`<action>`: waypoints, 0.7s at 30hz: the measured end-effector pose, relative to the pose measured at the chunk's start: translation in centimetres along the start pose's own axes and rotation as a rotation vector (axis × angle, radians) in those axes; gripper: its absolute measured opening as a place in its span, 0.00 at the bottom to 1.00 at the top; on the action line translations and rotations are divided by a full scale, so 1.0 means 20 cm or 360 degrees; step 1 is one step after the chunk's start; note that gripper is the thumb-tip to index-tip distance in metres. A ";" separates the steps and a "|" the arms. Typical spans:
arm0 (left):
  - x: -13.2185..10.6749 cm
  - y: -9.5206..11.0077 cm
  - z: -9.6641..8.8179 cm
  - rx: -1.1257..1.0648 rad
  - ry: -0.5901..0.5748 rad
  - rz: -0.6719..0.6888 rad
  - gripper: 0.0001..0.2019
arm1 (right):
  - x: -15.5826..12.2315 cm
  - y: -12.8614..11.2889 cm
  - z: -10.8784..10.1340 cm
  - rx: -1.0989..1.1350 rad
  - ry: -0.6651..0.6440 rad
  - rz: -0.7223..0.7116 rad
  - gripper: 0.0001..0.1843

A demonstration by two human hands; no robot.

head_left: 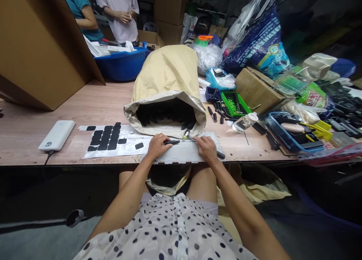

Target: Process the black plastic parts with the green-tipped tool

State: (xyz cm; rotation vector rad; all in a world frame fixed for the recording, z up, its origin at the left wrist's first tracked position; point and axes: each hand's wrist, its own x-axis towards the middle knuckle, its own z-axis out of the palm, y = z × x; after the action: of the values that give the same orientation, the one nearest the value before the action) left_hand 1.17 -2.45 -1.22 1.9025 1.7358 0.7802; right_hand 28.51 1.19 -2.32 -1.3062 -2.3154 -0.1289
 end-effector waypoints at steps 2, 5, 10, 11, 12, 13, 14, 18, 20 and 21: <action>0.00 -0.01 0.00 -0.0004 -0.0005 0.0013 0.04 | 0.00 0.02 0.02 -0.0040 -0.0017 -0.0028 0.17; 0.00 -0.01 -0.01 -0.0009 -0.0015 0.0028 0.05 | -0.01 0.02 0.03 -0.0064 -0.0027 -0.0002 0.17; -0.04 0.04 -0.05 -0.0092 0.0047 0.0076 0.08 | 0.00 -0.01 0.03 -0.0090 -0.0035 0.0045 0.16; -0.08 0.07 -0.05 -0.0130 0.0045 0.0112 0.08 | 0.00 -0.01 0.03 -0.0094 -0.0039 0.0048 0.16; -0.12 0.09 -0.05 -0.0170 0.0022 0.0163 0.09 | 0.01 -0.01 0.03 -0.0097 -0.0040 0.0051 0.16; -0.17 0.12 -0.04 -0.0207 -0.0026 0.0227 0.10 | 0.01 -0.01 0.04 -0.0100 -0.0039 0.0054 0.16; -0.23 0.15 -0.02 -0.0238 -0.0104 0.0300 0.10 | 0.01 -0.01 0.04 -0.0103 -0.0037 0.0058 0.15; -0.46 0.21 0.10 -0.0244 -0.0587 0.0493 0.08 | 0.01 -0.02 0.04 -0.0112 -0.0034 0.0076 0.15; -0.54 0.19 0.18 -0.0254 -0.0802 0.0398 0.07 | 0.01 -0.02 0.04 -0.0110 -0.0039 0.0080 0.15; -0.56 0.17 0.22 -0.0259 -0.0868 0.0290 0.08 | 0.01 -0.02 0.04 -0.0108 -0.0041 0.0083 0.15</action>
State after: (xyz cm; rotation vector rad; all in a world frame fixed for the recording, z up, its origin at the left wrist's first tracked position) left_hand 6.15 -13.74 -3.37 1.9443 1.1481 0.3910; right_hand 27.75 1.30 -2.83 -1.4084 -2.3145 -0.1758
